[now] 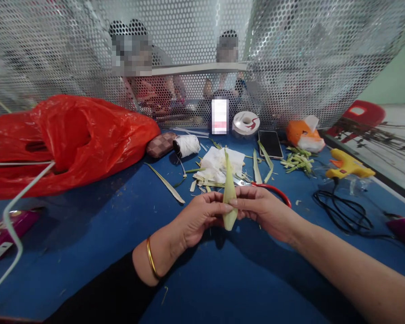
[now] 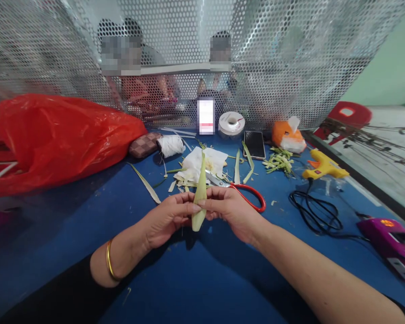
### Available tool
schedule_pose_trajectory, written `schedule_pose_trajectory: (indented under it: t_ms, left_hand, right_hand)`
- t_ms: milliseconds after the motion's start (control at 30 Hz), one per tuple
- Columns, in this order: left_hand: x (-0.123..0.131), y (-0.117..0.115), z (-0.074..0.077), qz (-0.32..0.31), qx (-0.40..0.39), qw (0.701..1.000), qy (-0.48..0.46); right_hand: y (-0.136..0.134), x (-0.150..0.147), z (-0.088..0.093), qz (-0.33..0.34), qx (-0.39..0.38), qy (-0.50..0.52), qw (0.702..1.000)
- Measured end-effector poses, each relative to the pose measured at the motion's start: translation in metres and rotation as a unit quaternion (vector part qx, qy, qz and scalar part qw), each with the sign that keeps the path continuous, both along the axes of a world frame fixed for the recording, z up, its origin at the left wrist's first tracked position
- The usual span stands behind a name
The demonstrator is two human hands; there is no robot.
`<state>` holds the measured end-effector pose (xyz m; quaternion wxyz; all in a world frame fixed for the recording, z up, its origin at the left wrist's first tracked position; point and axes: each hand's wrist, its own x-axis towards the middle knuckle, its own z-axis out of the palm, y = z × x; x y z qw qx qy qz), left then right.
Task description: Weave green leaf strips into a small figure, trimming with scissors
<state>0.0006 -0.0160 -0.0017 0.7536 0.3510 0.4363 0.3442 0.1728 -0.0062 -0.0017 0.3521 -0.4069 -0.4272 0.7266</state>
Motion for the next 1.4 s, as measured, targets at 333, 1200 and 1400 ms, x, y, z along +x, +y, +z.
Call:
schedule_pose_trajectory:
  t_ms: [333,1200,1400]
  left_hand:
    - [0.001,0.000,0.002,0.017,-0.005,0.999,-0.033]
    - [0.009,-0.003,0.004,0.056,0.010,0.998,0.038]
    - [0.010,-0.002,-0.002,0.090,0.029,0.994,0.044]
  right_hand:
    - [0.001,0.001,0.002,-0.001,0.013,-0.036,0.999]
    - [-0.004,-0.009,-0.005,-0.022,0.018,-0.015,0.999]
    - [-0.005,-0.010,0.000,-0.053,0.041,-0.019,0.998]
